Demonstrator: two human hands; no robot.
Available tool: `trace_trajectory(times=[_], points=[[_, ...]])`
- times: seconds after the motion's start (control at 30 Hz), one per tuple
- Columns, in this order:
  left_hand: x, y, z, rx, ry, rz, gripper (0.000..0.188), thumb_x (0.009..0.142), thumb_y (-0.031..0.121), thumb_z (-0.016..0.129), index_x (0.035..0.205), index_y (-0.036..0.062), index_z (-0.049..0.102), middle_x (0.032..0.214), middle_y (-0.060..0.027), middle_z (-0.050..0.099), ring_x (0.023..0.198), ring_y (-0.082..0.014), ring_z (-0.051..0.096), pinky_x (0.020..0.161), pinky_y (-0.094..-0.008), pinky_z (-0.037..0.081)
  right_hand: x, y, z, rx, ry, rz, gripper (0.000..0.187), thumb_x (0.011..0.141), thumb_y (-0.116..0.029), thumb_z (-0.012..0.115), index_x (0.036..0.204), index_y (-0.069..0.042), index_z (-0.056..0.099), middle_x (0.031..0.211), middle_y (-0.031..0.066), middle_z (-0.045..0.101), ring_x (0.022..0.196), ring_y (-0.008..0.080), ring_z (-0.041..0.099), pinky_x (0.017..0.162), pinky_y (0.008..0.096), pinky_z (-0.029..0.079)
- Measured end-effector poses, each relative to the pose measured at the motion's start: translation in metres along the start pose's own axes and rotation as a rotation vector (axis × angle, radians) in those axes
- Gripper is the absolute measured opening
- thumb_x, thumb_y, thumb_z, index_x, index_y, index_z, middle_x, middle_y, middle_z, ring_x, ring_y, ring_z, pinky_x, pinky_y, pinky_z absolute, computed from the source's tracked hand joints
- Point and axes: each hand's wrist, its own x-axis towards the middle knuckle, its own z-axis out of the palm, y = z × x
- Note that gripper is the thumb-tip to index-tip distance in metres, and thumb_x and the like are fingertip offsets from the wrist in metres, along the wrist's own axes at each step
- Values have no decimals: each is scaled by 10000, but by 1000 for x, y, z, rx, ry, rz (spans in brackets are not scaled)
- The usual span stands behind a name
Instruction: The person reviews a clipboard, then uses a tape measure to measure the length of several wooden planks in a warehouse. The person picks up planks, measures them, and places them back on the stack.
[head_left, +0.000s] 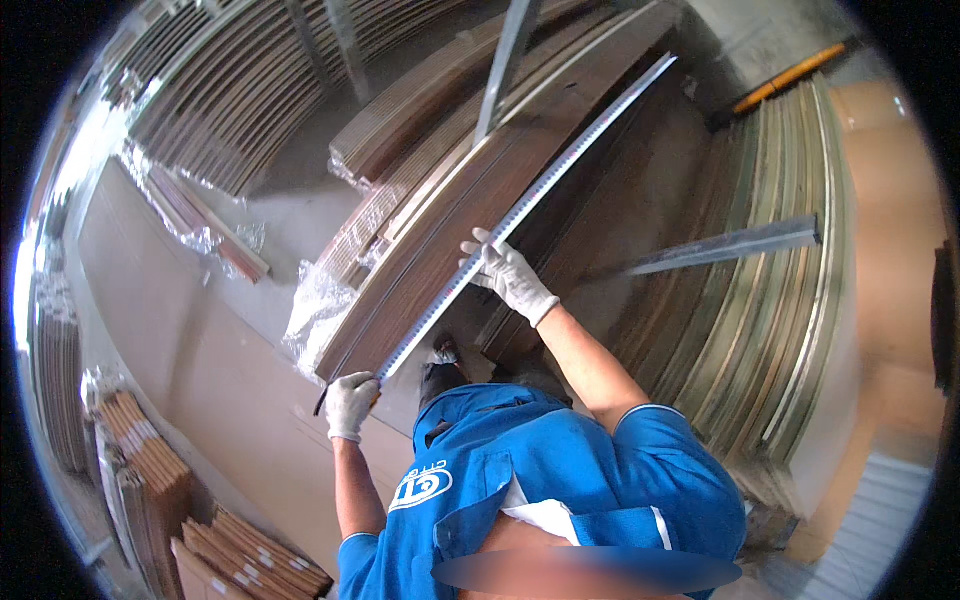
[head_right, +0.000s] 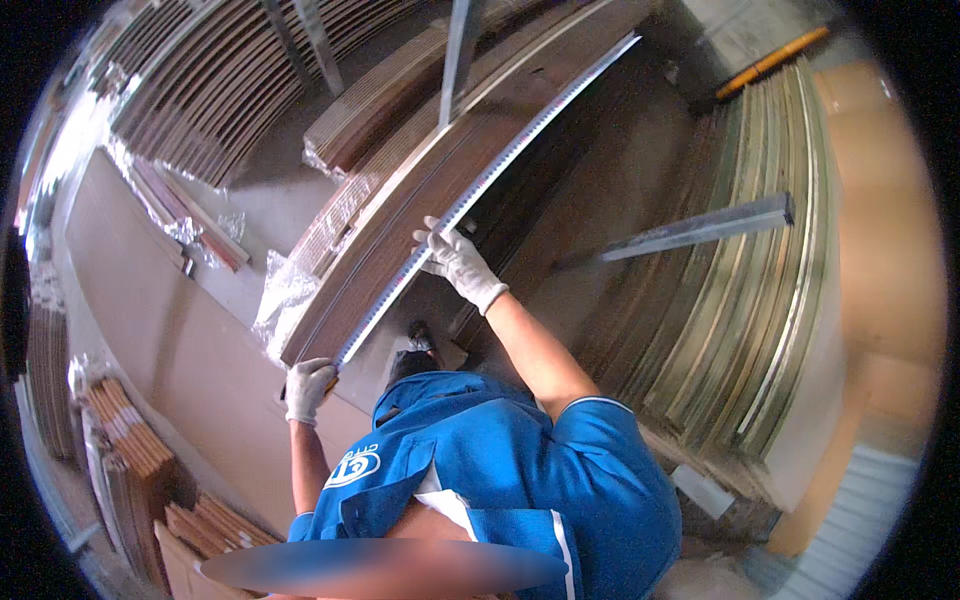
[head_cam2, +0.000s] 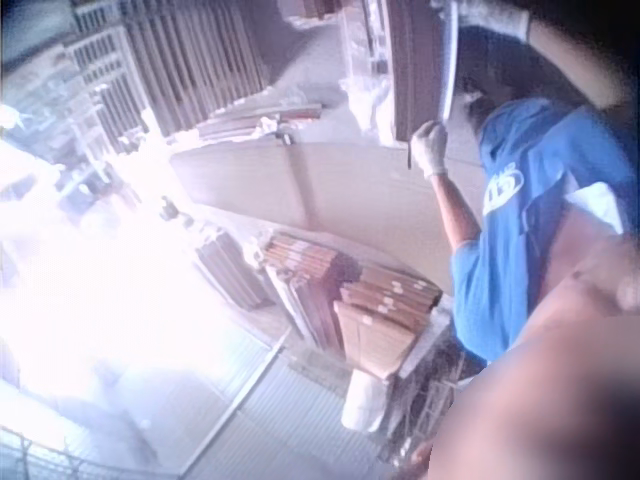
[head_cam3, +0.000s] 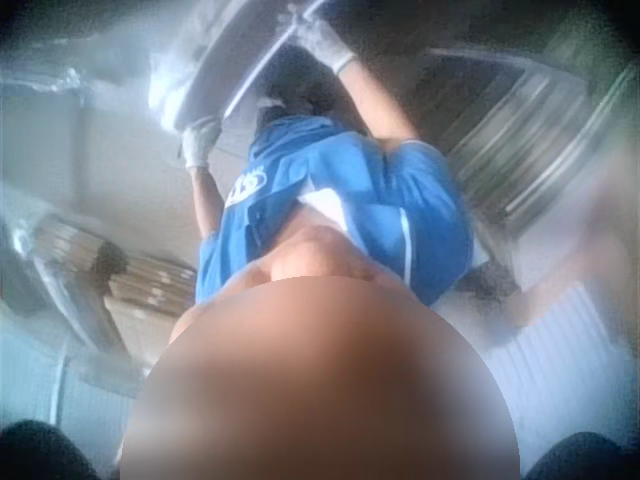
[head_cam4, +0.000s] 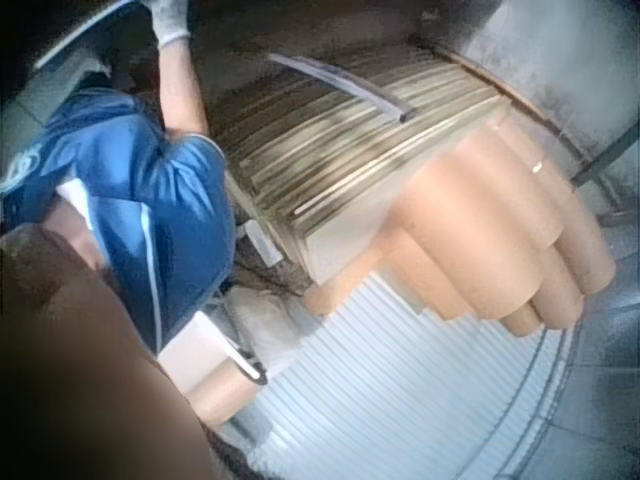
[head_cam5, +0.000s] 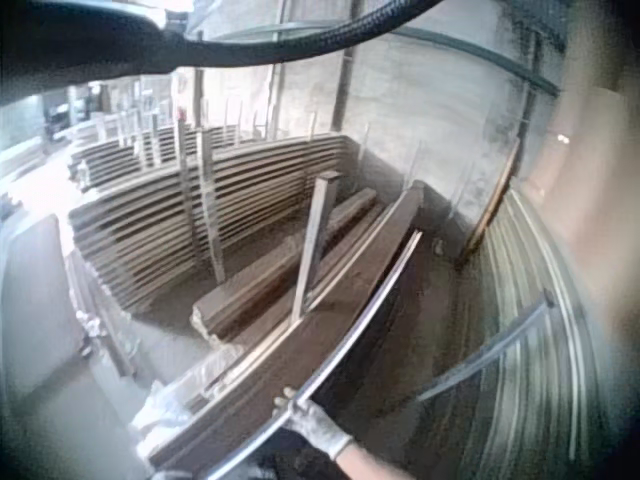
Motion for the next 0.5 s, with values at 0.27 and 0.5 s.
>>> trace_trajectory(times=[0.27, 0.5], points=[[2, 3, 4, -327, -57, -2, 324, 835, 242, 697, 1033, -12, 729, 853, -76, 729, 775, -120, 664, 741, -273, 523, -37, -23, 34, -384, -7, -3, 365, 979, -437, 548, 978, -99, 684, 942, 2, 672, 918, 104, 626, 659, 289, 593], [-14, -6, -16, -393, -96, 43, 338, 884, 264, 698, 1027, -42, 710, 839, -49, 696, 742, -84, 606, 689, -255, 497, -75, 74, 117, -426, -298, 145, 277, 965, -332, 611, 1049, -89, 714, 871, 2, 697, 775, 71, 639, 673, 244, 537]])
